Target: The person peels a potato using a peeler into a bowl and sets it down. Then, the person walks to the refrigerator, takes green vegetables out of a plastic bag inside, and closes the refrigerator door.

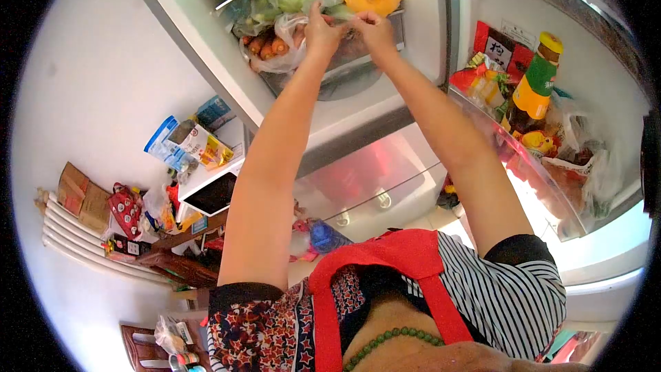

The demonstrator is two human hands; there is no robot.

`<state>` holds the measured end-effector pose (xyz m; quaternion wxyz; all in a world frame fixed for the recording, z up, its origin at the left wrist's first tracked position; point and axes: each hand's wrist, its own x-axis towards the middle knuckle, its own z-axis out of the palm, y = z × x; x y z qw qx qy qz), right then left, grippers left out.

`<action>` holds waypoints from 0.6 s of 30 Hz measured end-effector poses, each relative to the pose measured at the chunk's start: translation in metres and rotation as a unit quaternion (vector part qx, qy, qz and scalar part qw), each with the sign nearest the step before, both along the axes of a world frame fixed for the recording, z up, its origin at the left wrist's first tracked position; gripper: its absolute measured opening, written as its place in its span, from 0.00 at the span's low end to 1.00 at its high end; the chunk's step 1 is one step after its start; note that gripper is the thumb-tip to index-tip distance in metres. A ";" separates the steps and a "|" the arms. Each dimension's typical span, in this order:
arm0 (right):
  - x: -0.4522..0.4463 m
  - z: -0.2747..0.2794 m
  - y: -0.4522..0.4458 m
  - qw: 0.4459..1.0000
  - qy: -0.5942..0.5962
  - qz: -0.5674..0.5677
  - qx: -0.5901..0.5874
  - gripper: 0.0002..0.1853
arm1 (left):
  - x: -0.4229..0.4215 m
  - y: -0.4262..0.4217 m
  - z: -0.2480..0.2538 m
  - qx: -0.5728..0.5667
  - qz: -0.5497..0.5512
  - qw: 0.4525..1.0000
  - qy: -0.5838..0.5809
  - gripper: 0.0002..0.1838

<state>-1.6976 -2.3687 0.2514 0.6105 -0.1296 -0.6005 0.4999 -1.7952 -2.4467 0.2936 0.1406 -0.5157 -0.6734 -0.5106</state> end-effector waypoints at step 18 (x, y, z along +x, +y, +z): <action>-0.012 0.016 -0.012 0.959 -0.174 -0.186 0.121 0.26 | -0.024 -0.001 -0.007 0.067 -0.233 0.970 0.012 0.31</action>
